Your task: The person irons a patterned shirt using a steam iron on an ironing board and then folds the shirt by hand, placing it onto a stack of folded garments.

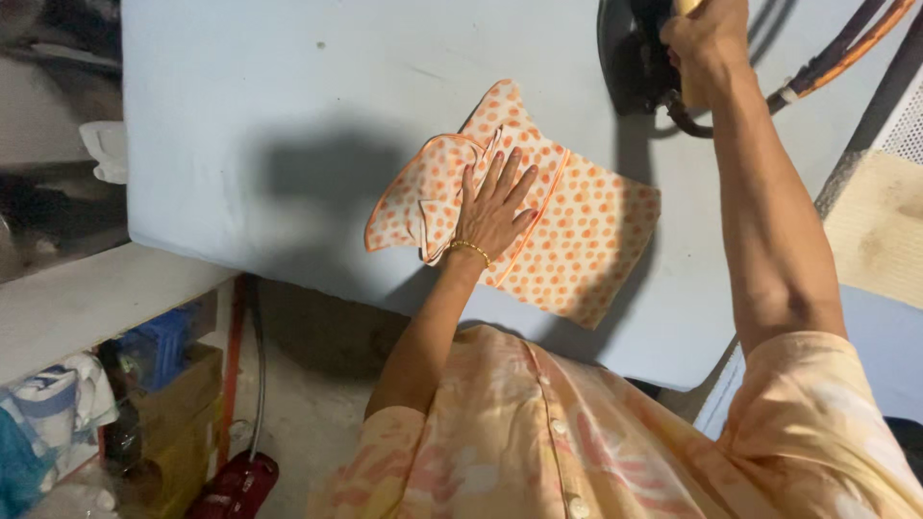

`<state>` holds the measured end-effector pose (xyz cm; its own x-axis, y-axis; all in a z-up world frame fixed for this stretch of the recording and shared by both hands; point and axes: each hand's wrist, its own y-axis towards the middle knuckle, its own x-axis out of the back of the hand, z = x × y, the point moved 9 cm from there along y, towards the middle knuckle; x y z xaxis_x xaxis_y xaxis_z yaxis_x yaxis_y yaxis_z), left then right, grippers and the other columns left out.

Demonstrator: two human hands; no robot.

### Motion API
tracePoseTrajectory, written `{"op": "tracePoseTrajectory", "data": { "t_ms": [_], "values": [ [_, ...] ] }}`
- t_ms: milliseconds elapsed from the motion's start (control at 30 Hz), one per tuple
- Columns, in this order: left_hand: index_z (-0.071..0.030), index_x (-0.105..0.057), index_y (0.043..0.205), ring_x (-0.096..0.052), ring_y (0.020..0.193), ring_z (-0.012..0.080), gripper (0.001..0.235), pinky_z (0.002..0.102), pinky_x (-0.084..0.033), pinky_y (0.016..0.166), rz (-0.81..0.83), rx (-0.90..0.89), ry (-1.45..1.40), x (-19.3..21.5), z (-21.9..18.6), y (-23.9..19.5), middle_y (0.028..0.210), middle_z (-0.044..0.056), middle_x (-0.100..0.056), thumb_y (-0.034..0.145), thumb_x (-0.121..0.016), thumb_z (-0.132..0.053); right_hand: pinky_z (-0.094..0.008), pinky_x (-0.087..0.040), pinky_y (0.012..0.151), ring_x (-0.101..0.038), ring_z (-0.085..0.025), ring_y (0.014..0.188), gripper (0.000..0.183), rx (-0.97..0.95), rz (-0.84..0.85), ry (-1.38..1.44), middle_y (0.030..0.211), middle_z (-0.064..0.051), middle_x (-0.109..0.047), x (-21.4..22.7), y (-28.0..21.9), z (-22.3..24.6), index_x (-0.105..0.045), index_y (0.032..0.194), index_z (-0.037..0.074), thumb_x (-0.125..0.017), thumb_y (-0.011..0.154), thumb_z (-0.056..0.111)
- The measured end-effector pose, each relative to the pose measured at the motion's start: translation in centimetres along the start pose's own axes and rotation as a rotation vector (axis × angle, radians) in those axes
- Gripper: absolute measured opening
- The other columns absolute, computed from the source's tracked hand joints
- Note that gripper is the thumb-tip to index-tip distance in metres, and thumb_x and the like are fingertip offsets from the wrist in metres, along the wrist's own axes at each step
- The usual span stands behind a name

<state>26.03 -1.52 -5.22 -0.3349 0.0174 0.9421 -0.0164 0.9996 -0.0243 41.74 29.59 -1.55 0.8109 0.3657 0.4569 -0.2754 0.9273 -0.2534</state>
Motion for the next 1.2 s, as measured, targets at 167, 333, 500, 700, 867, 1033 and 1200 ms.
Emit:
{"op": "tracePoseTrajectory", "data": {
  "t_ms": [167,333,500,700,867,1033,1200],
  "values": [
    [-0.005,-0.042,0.152,-0.033,0.152,0.0321,0.074,0.056,-0.024,0.125,-0.177,0.142,-0.113,4.2,2.2,-3.0,0.163,0.014,-0.036,0.094,-0.075,-0.038,-0.03,-0.049,0.051,-0.061,-0.015,0.062,0.032,0.058,0.011,0.022,0.083,-0.005,-0.06,3.0,-8.1,3.1,-0.057,0.113,-0.001,-0.067,0.085,-0.012],
    [-0.008,-0.058,0.123,-0.05,0.121,0.0331,0.061,0.055,-0.037,0.097,-0.236,0.417,-0.23,5.8,5.0,-6.8,0.127,0.012,-0.055,0.074,-0.085,-0.031,-0.036,-0.056,0.083,-0.054,-0.031,0.109,0.036,0.217,-0.002,-0.305,0.123,-0.016,-0.038,4.9,-19.3,3.8,-0.065,0.113,-0.007,-0.073,0.078,-0.007],
    [-0.009,-0.063,0.098,-0.058,0.105,0.0316,0.03,0.046,-0.048,0.09,-0.29,0.296,-0.337,5.4,6.1,-6.0,0.101,0.009,-0.06,0.079,-0.084,-0.016,-0.045,-0.05,0.101,-0.055,-0.039,0.113,0.054,0.102,0.022,-0.416,0.126,-0.019,-0.044,1.1,-27.7,2.2,-0.068,0.125,-0.001,-0.075,0.071,0.002],
    [-0.006,-0.064,0.093,-0.065,0.089,0.0298,0.008,0.041,-0.052,0.078,-0.341,0.344,-0.612,3.8,9.7,-6.6,0.094,0.009,-0.064,0.09,-0.071,-0.004,-0.051,-0.051,0.093,-0.061,-0.05,0.105,0.058,0.147,0.12,-0.495,0.13,-0.028,-0.051,-6.4,-30.6,1.4,-0.065,0.125,-0.001,-0.079,0.069,0.006],
    [-0.003,-0.064,0.106,-0.065,0.095,0.0264,0.007,0.037,-0.055,0.083,-0.608,0.372,-0.66,6.0,12.5,-9.4,0.105,0.013,-0.067,0.101,-0.059,-0.004,-0.052,-0.054,0.082,-0.066,-0.048,0.093,0.053,0.175,0.178,-0.537,0.123,-0.027,-0.058,-9.1,-31.7,3.6,-0.065,0.121,-0.001,-0.076,0.069,0.004],
    [-0.001,-0.062,0.117,-0.069,0.094,0.02,0.023,0.035,-0.055,0.084,-0.569,0.698,-0.963,6.2,15.8,-12.3,0.108,0.01,-0.071,0.109,-0.046,-0.015,-0.052,-0.056,0.076,-0.068,-0.048,0.083,0.036,0.258,0.314,-0.654,0.118,-0.031,-0.06,-17.4,-30.7,6.5,-0.064,0.108,-0.002,-0.07,0.073,0.001],
    [0.001,-0.058,0.13,-0.061,0.123,0.0263,0.028,0.041,-0.046,0.111,-0.699,0.465,-0.743,10.2,11.4,-12.7,0.13,0.013,-0.061,0.108,-0.046,-0.012,-0.053,-0.053,0.082,-0.066,-0.046,0.093,0.04,0.291,0.192,-0.508,0.115,-0.028,-0.063,-15.6,-27.8,6.4,-0.065,0.112,-0.002,-0.066,0.072,-0.002]
  ]
}}
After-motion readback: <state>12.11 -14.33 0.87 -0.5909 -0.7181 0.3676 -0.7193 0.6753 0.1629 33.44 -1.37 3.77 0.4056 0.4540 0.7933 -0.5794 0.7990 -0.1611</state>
